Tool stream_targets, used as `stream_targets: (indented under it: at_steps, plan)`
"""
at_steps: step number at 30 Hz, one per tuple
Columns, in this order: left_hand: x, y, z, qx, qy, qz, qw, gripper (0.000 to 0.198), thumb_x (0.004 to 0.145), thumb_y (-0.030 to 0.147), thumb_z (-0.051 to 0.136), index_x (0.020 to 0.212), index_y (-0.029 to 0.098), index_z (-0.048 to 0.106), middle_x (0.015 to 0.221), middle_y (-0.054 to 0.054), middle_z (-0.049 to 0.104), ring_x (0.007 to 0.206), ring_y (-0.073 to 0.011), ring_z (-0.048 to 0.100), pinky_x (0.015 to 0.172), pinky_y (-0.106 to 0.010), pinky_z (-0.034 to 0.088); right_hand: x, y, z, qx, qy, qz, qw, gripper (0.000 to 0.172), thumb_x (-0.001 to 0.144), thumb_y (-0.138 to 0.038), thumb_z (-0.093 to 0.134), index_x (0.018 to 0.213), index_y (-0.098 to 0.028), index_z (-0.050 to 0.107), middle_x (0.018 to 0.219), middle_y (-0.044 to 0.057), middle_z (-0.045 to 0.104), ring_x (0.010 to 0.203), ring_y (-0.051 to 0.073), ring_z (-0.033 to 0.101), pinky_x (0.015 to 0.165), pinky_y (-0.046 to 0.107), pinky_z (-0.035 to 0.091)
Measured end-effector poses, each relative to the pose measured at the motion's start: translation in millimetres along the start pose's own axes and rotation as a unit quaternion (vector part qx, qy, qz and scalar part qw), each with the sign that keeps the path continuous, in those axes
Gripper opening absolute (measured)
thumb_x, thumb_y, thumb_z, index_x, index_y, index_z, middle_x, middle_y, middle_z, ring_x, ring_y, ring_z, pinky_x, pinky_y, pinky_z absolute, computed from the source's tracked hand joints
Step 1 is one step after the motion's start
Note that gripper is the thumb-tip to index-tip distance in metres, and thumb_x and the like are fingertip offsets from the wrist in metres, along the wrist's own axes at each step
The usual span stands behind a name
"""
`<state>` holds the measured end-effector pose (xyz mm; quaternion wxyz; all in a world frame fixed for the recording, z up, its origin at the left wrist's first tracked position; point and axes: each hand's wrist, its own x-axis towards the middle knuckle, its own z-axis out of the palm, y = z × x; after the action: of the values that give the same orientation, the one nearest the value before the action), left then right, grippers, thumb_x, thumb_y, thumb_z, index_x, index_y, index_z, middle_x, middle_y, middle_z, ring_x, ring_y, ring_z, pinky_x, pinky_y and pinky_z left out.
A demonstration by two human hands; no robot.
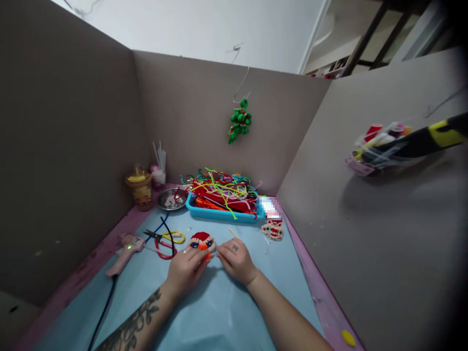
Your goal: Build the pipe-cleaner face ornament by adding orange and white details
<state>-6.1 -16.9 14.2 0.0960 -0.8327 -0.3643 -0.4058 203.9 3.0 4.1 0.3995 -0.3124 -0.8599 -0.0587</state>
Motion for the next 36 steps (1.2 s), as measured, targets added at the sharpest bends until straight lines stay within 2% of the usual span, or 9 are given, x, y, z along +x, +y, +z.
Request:
stream_targets:
  at_steps: [7, 9, 11, 15, 17, 22, 27, 32, 36]
  plan:
    - [-1, -14, -13.7, -0.027, -0.025, 0.017, 0.999, 0.016, 0.087, 0.018, 0.054, 0.098, 0.02, 0.066, 0.081, -0.005, 0.071, 0.07, -0.015, 0.063, 0.064, -0.025, 0.051, -2, -20, 4, 0.065, -0.023, 0.081, 0.994, 0.022, 0.087, -0.013, 0.049, 0.106, -0.02, 0.059, 0.086, 0.006, 0.068, 0.076, 0.019, 0.058, 0.071, 0.036, 0.043]
    - [-8, -24, -15.1, -0.044, -0.046, 0.0, 0.998, 0.02, 0.087, 0.017, 0.054, 0.102, 0.022, 0.066, 0.084, -0.005, 0.072, 0.071, -0.0147, 0.064, 0.066, -0.025, 0.053, -7, -20, 16, 0.076, -0.009, 0.106, 0.991, 0.023, 0.086, -0.011, 0.047, 0.101, -0.022, 0.059, 0.079, 0.005, 0.068, 0.071, 0.019, 0.058, 0.066, 0.036, 0.042]
    - [-19, -33, -15.2, -0.046, -0.046, -0.033, 0.997, 0.022, 0.085, 0.02, 0.056, 0.104, 0.026, 0.067, 0.085, -0.005, 0.072, 0.072, -0.0158, 0.065, 0.068, -0.027, 0.054, -16, -16, 36, 0.079, 0.049, 0.101, 0.991, 0.02, 0.083, -0.014, 0.047, 0.094, -0.024, 0.06, 0.068, 0.004, 0.066, 0.06, 0.02, 0.056, 0.058, 0.036, 0.039]
    - [-41, -40, -14.4, 0.004, -0.004, -0.102, 0.995, 0.031, 0.085, 0.04, 0.057, 0.113, 0.031, 0.066, 0.094, -0.008, 0.072, 0.085, -0.0228, 0.067, 0.074, -0.034, 0.057, -43, -6, 78, 0.052, 0.113, 0.085, 0.989, 0.015, 0.078, -0.021, 0.049, 0.083, -0.028, 0.061, 0.055, 0.002, 0.061, 0.045, 0.02, 0.051, 0.053, 0.039, 0.037]
    - [-43, -37, -14.3, 0.007, 0.002, -0.121, 0.993, 0.036, 0.083, 0.047, 0.058, 0.116, 0.033, 0.065, 0.094, -0.008, 0.071, 0.085, -0.0241, 0.067, 0.075, -0.036, 0.057, -50, -4, 85, 0.049, 0.115, 0.08, 0.989, 0.012, 0.077, -0.023, 0.05, 0.079, -0.029, 0.06, 0.05, 0.001, 0.058, 0.041, 0.02, 0.048, 0.052, 0.04, 0.036]
    - [-20, -25, -14.8, -0.049, -0.026, -0.066, 0.996, 0.028, 0.085, 0.037, 0.059, 0.111, 0.029, 0.066, 0.087, -0.007, 0.071, 0.076, -0.0199, 0.064, 0.068, -0.032, 0.054, -31, -11, 50, 0.112, 0.102, 0.119, 0.981, 0.02, 0.08, -0.019, 0.049, 0.091, -0.028, 0.063, 0.062, 0.003, 0.063, 0.054, 0.021, 0.055, 0.056, 0.039, 0.039]
    - [-3, -17, -14.6, 0.02, 0.0, -0.002, 1.0, 0.018, 0.084, 0.021, 0.062, 0.1, 0.026, 0.069, 0.083, -0.003, 0.071, 0.074, -0.0164, 0.061, 0.07, -0.031, 0.049, -5, -20, 8, 0.087, 0.021, 0.114, 0.989, 0.032, 0.084, -0.01, 0.046, 0.106, -0.027, 0.061, 0.081, 0.005, 0.069, 0.074, 0.02, 0.061, 0.076, 0.04, 0.041]
    - [-9, -6, -13.7, 0.139, 0.036, -0.036, 0.989, 0.013, 0.085, 0.024, 0.062, 0.089, 0.03, 0.073, 0.093, -0.004, 0.073, 0.09, -0.024, 0.06, 0.081, -0.041, 0.041, -4, -17, 4, 0.018, 0.015, 0.083, 0.996, 0.033, 0.084, -0.007, 0.047, 0.108, -0.023, 0.062, 0.089, 0.005, 0.071, 0.083, 0.018, 0.06, 0.089, 0.041, 0.036]
    - [-15, 2, -13.8, 0.142, -0.004, -0.034, 0.989, 0.026, 0.087, 0.029, 0.06, 0.111, 0.027, 0.068, 0.103, -0.007, 0.072, 0.097, -0.0251, 0.06, 0.084, -0.041, 0.038, -8, -20, -1, -0.003, 0.017, 0.043, 0.999, 0.032, 0.086, -0.008, 0.048, 0.109, -0.023, 0.063, 0.092, 0.005, 0.071, 0.084, 0.017, 0.06, 0.092, 0.04, 0.035]
